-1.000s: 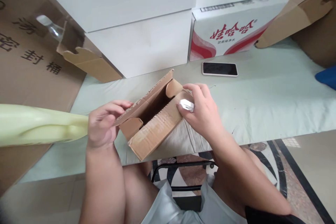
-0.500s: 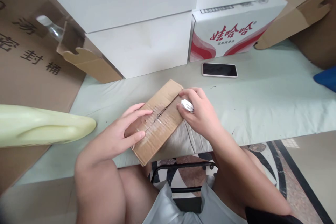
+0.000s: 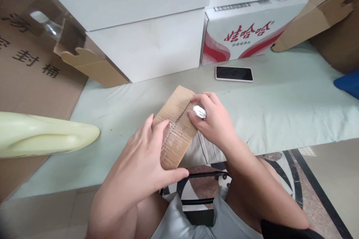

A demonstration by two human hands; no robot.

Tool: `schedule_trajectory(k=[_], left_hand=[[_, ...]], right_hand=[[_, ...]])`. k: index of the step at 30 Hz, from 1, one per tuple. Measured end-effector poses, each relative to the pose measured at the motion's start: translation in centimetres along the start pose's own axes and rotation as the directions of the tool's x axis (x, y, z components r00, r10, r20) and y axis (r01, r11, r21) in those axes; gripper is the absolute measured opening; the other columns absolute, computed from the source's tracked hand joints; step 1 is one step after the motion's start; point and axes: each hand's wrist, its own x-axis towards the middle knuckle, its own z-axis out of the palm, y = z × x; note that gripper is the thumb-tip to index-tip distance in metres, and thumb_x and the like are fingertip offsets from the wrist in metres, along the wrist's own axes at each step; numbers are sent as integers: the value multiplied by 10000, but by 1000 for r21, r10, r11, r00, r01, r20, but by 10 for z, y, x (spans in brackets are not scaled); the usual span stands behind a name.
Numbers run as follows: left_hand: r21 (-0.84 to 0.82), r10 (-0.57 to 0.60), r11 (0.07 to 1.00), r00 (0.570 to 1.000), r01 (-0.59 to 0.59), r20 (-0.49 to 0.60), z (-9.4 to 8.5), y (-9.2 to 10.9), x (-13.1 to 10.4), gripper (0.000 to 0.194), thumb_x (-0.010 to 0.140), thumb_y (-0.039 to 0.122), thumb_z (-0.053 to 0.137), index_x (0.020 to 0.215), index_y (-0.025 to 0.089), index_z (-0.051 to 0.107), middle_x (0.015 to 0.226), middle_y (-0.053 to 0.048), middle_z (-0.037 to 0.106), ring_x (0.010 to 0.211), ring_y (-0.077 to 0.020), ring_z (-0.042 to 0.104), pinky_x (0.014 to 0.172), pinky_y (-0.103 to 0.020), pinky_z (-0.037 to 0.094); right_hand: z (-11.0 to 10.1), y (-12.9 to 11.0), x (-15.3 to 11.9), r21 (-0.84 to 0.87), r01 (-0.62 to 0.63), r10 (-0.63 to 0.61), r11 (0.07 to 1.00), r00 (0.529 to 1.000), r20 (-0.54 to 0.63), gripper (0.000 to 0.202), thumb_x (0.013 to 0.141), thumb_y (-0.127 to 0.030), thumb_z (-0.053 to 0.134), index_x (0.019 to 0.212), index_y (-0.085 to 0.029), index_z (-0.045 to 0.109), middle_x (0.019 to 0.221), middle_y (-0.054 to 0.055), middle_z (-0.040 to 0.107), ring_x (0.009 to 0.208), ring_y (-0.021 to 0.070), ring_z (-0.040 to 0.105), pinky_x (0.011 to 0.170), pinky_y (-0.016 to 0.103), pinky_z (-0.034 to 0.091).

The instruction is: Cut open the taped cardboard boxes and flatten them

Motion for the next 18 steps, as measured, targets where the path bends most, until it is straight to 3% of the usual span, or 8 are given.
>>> schedule_trajectory(k=[2, 6, 9, 11, 12, 14, 16, 18], left_hand=[[10, -4, 1000, 999, 5, -53, 11, 8, -4, 1196, 569, 781, 867, 1559, 270, 431, 1663, -303, 361, 1445, -613, 457, 1084, -768, 449], [32, -27, 999, 996, 30, -81, 16, 19, -2, 1048, 684, 488, 873, 1598, 240, 423, 1639, -309, 386, 1399, -592, 500, 1066, -762, 456], [-128, -107, 987, 988, 93, -111, 3, 1, 14, 962, 681, 436, 849, 1560, 257, 502, 1556, -241, 494, 1336, -544, 563, 1073, -721, 481], [-375, -230, 911, 966, 170, -121, -8, -23, 29, 943, 667, 488, 861, 1523, 246, 549, 1516, -204, 555, 1331, -495, 592, 1074, -635, 526], [-550, -280, 817, 953, 172, -118, -12, -36, 36, 912, 652, 501, 870, 1475, 232, 584, 1467, -188, 605, 1301, -458, 625, 1038, -567, 565], [-857, -363, 502, 928, 117, -85, -14, -58, 50, 747, 659, 491, 835, 1331, 226, 649, 1318, -135, 709, 1197, -379, 695, 919, -449, 617], [-978, -415, 205, 909, 48, -42, -8, -72, 60, 537, 720, 508, 747, 1165, 214, 691, 1210, -107, 759, 1099, -327, 731, 836, -395, 625], [-999, -443, 9, 896, 32, 25, 3, -77, 66, 442, 743, 531, 692, 1037, 202, 706, 1095, -96, 784, 997, -300, 750, 773, -381, 627]], right_hand=[[0, 1, 1, 9, 9, -9, 1000, 1000, -11, 146, 935, -334, 628, 1060, -268, 664, 1150, 103, 720, 1078, 299, 698, 940, 474, 563], [-2, 3, 1, 15, 25, -25, 1000, 1000, -5, 168, 969, -328, 587, 1107, -276, 667, 1192, 104, 730, 1133, 302, 697, 978, 488, 564], [-12, 2, 1, 30, 35, -33, 999, 997, -65, 244, 974, -383, 599, 1182, -269, 656, 1243, 124, 717, 1204, 327, 677, 1034, 524, 552], [-21, 3, 0, 40, -8, 14, 999, 988, -155, 275, 977, -402, 607, 1217, -275, 653, 1273, 135, 701, 1237, 343, 668, 1060, 547, 543], [-24, 3, 0, 44, -43, 51, 998, 979, -197, 278, 982, -403, 606, 1227, -282, 654, 1286, 138, 693, 1239, 347, 670, 1062, 556, 543], [-29, 7, 0, 59, -124, 135, 990, 962, -236, 288, 988, -402, 603, 1250, -295, 656, 1319, 141, 680, 1236, 355, 679, 1057, 579, 545], [-26, 13, 1, 96, -188, 204, 977, 958, -200, 327, 980, -422, 620, 1279, -295, 656, 1331, 143, 689, 1238, 369, 683, 1045, 609, 545], [-19, 18, 2, 179, -225, 243, 958, 966, -85, 391, 973, -457, 623, 1324, -286, 646, 1333, 140, 712, 1226, 371, 697, 1010, 614, 564]])
